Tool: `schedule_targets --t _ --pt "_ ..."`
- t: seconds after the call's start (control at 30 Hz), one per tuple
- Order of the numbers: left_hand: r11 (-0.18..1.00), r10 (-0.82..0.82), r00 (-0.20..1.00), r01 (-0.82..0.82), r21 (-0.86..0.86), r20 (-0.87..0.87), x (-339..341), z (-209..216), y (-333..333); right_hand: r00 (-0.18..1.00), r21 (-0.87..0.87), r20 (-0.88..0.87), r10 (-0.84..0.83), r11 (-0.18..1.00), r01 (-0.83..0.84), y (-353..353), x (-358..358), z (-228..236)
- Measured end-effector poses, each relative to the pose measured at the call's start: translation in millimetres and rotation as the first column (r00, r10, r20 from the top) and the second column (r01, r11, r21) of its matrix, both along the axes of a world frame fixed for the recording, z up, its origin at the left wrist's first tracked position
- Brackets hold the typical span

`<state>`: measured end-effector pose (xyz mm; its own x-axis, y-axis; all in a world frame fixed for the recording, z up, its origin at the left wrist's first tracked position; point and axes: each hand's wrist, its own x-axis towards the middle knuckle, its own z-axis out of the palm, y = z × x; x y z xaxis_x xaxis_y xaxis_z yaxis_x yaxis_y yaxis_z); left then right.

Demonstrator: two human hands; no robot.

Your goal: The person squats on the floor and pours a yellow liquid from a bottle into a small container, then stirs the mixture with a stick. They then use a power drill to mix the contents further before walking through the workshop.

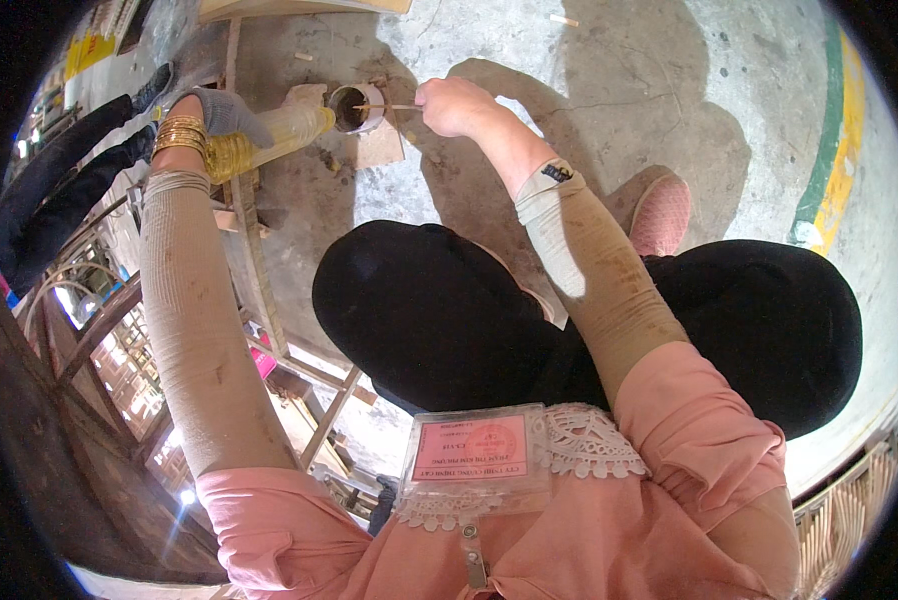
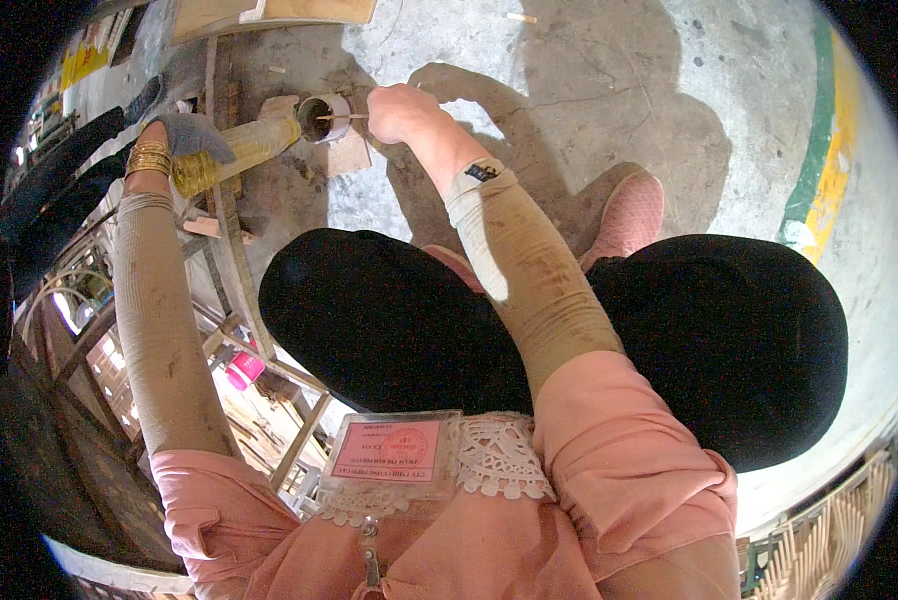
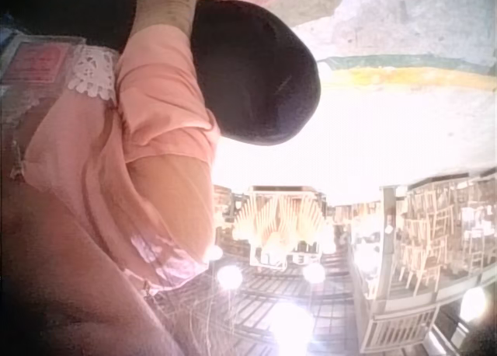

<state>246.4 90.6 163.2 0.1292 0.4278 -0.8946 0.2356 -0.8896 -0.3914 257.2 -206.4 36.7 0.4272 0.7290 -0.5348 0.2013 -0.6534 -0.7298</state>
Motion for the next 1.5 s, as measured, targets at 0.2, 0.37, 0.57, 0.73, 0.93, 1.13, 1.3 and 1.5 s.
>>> schedule_targets --t 0.2,0.37,0.57,0.73,0.93,1.13,1.3,1.5 --pt "1.0 0.007 0.999 -0.007 0.011 0.032 7 4 -12 1.0 0.003 0.002 -0.03 1.0 0.03 -2 1 -5" --pt "0.984 0.166 0.984 -0.169 0.051 0.062 10 14 -16 0.998 0.017 0.009 -0.056 0.998 0.056 -2 0 -4" --pt "0.984 0.046 0.991 -0.066 0.165 0.125 15 18 -41 0.998 -0.018 -0.008 -0.057 0.998 0.057 -5 2 -1" --pt "0.977 0.112 0.984 -0.134 0.164 0.136 14 24 -42 1.0 -0.018 -0.001 -0.024 1.0 0.024 -2 1 2" --pt "0.953 0.18 0.96 -0.225 0.203 0.215 18 24 -49 1.0 -0.057 -0.015 0.025 0.998 -0.026 -3 3 4" --pt "0.966 0.194 0.976 -0.208 0.152 0.103 10 20 -34 1.0 -0.037 -0.012 0.013 0.999 -0.014 2 -2 5" --pt "0.967 0.151 0.98 -0.173 0.188 0.126 22 20 -57 1.0 -0.054 -0.009 -0.022 0.998 0.021 -3 2 -5" --pt "0.958 0.105 0.987 -0.133 0.255 0.121 23 23 -64 1.0 -0.048 -0.011 -0.002 0.999 0.001 -3 1 -3"
